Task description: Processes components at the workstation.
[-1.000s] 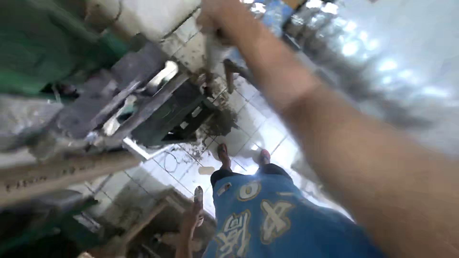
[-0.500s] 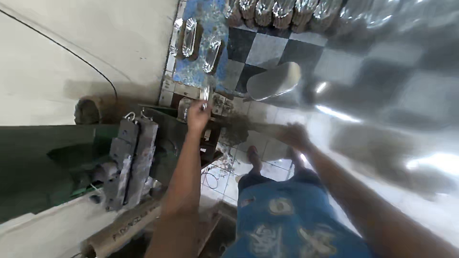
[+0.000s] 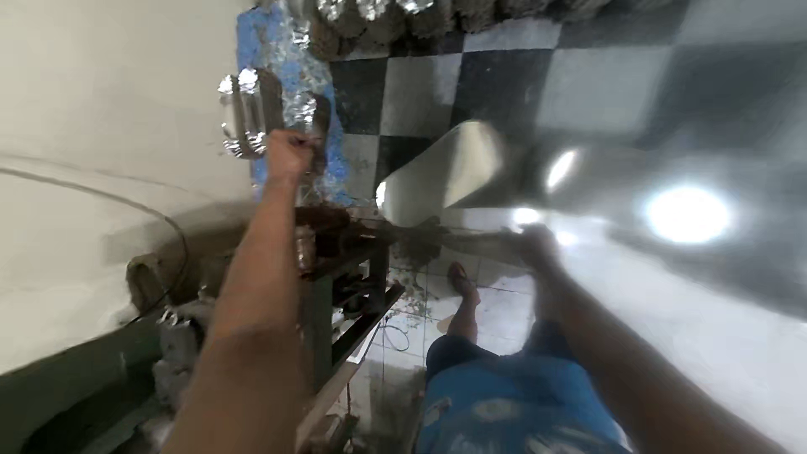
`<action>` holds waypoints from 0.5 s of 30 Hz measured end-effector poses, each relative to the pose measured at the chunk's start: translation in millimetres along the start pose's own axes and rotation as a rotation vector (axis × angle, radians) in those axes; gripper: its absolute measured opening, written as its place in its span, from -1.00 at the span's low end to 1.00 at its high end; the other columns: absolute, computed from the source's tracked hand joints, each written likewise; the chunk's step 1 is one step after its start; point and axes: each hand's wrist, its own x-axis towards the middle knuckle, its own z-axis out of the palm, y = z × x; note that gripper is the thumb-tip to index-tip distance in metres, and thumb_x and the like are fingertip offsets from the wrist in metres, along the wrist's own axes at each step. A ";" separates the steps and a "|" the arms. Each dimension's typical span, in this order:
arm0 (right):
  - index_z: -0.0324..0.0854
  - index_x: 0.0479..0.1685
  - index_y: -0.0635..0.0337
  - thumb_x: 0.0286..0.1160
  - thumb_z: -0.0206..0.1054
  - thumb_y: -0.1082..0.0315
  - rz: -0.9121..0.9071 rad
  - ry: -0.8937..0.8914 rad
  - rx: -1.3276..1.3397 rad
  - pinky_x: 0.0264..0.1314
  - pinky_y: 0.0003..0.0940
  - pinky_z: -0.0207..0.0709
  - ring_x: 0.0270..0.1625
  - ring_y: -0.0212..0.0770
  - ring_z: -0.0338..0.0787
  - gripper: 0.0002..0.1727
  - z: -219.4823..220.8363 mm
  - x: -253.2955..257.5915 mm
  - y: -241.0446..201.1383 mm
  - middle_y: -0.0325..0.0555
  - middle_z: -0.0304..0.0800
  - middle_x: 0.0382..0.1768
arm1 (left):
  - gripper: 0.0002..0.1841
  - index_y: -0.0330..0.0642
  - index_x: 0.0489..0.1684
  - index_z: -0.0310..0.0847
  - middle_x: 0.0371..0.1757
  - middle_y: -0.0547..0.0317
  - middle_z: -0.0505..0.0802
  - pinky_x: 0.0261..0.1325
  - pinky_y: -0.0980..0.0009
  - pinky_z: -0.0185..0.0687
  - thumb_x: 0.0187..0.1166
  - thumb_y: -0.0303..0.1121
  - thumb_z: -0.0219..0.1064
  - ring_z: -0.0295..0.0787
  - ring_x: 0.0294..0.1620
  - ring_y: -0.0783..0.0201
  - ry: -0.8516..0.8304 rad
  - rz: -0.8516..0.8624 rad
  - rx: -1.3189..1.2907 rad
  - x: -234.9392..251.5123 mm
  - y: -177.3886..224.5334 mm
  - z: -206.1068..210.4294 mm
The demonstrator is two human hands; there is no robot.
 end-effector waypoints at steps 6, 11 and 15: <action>0.71 0.39 -0.07 0.59 0.30 -0.15 -0.260 -0.021 0.008 0.43 0.28 0.49 0.40 0.13 0.70 -0.47 -50.2 -74.5 -32.3 0.00 0.78 0.31 | -0.43 -0.41 0.41 0.54 0.33 -0.55 0.69 0.46 -0.52 0.33 0.67 -0.08 0.37 0.59 0.41 -0.50 -0.074 0.012 -0.031 14.4 36.6 -12.8; 0.88 0.01 0.11 0.53 0.40 0.31 -0.731 0.506 0.313 0.24 0.10 0.72 0.09 0.00 0.90 -0.79 -128.3 -171.5 19.9 -0.03 0.94 -0.03 | -0.02 -0.13 0.74 0.26 0.83 -0.18 0.25 0.78 -0.06 0.19 0.36 0.27 0.48 0.16 0.83 -0.08 0.100 0.376 -0.223 -88.0 171.3 -63.7; 0.61 0.40 0.21 0.16 0.65 -0.11 -0.667 0.632 0.012 0.55 0.40 0.32 0.63 0.34 0.44 -0.19 -240.0 -177.0 37.3 0.25 0.52 0.57 | -0.04 -0.35 0.64 0.33 0.80 -0.32 0.28 0.85 -0.14 0.04 0.31 0.13 0.58 0.11 0.84 -0.23 0.023 0.954 -0.307 -245.8 319.7 -25.6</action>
